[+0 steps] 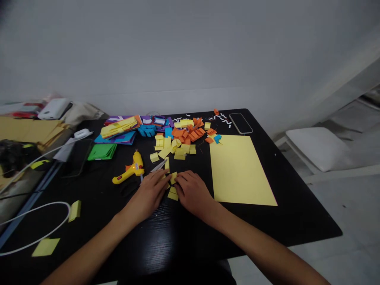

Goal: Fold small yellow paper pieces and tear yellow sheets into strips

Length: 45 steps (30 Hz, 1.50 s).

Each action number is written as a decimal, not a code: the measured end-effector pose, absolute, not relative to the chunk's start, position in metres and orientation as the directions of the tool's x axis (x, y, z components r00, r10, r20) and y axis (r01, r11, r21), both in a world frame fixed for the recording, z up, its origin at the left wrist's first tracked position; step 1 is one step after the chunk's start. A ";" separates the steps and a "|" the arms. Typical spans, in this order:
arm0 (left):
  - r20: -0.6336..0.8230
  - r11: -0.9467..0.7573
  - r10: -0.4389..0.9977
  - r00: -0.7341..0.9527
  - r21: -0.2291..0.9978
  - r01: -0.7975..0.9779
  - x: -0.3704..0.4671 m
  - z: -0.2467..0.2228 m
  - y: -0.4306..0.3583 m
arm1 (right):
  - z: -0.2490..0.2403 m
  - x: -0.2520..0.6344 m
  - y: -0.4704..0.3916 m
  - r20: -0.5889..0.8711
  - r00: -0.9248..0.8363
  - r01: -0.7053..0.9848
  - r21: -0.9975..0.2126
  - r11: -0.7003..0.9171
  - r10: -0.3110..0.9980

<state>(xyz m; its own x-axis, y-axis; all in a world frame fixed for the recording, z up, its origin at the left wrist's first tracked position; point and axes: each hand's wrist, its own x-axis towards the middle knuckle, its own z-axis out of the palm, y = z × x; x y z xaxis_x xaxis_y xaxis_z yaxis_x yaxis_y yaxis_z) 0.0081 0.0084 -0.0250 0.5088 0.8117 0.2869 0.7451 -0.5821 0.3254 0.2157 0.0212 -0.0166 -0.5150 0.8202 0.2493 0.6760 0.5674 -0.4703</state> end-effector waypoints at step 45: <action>0.289 -0.296 0.954 0.083 0.857 0.422 0.001 -0.010 0.008 | 0.012 0.200 0.053 -0.172 -0.460 -0.011 -0.980 -0.199 0.871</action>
